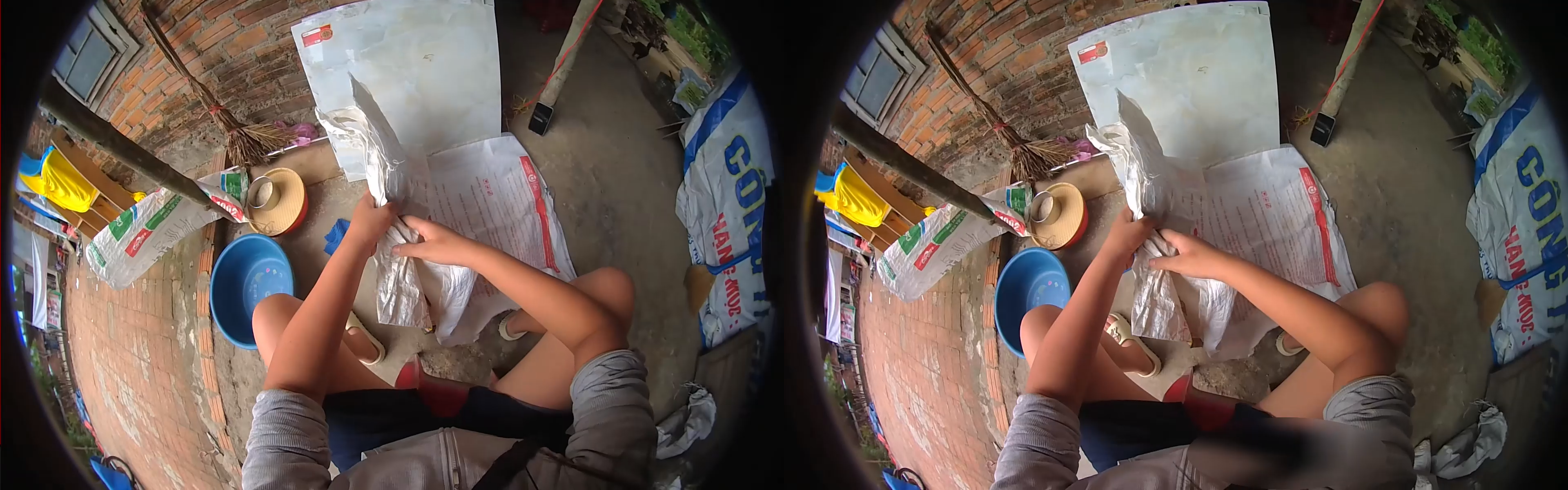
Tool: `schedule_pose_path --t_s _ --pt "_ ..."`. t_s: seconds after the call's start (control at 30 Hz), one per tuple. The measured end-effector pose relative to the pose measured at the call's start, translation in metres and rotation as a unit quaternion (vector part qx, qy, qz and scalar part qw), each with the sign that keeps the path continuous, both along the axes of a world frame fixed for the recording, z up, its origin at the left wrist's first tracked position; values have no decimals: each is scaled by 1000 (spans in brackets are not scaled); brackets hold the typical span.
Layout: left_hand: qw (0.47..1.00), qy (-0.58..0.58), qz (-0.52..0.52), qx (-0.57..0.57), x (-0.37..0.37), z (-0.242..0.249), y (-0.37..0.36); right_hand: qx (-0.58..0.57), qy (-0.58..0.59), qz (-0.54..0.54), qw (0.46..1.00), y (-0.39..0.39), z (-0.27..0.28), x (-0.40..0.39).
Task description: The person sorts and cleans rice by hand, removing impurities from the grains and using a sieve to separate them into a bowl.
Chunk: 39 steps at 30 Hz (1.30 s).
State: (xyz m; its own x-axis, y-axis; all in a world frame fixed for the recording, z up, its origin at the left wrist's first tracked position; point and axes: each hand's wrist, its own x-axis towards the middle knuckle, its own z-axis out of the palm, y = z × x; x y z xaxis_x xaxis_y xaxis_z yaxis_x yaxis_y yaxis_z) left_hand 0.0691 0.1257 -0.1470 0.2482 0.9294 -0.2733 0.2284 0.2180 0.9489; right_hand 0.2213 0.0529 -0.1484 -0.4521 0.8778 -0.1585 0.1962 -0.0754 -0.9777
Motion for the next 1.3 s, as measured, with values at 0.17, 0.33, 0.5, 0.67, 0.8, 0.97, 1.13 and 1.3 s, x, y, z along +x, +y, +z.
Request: schedule_pose_path --t_s 0.17,0.33,0.5,0.67,0.8,0.97,1.13,1.3 --pt "994 67 43 81 -54 -28 44 -94 55 -126 986 24 -5 28" --pt "990 99 57 78 -69 -10 38 -258 81 -228 935 23 32 73" --pt "996 71 -42 45 -52 -7 27 -275 -16 -188 943 3 27 77" --pt "992 71 -91 48 -29 1 21 -319 11 -206 925 15 -14 42" --pt "920 350 -143 106 7 19 -1 -321 138 -73 934 24 -9 23" --pt "839 485 -188 162 46 -8 -28 -294 244 -59 922 43 -10 15" --pt "901 191 -374 109 39 -36 -13 -285 140 -268 910 34 -23 6" --pt "974 -16 -158 -162 9 9 2 -331 275 -303 850 47 -56 27"
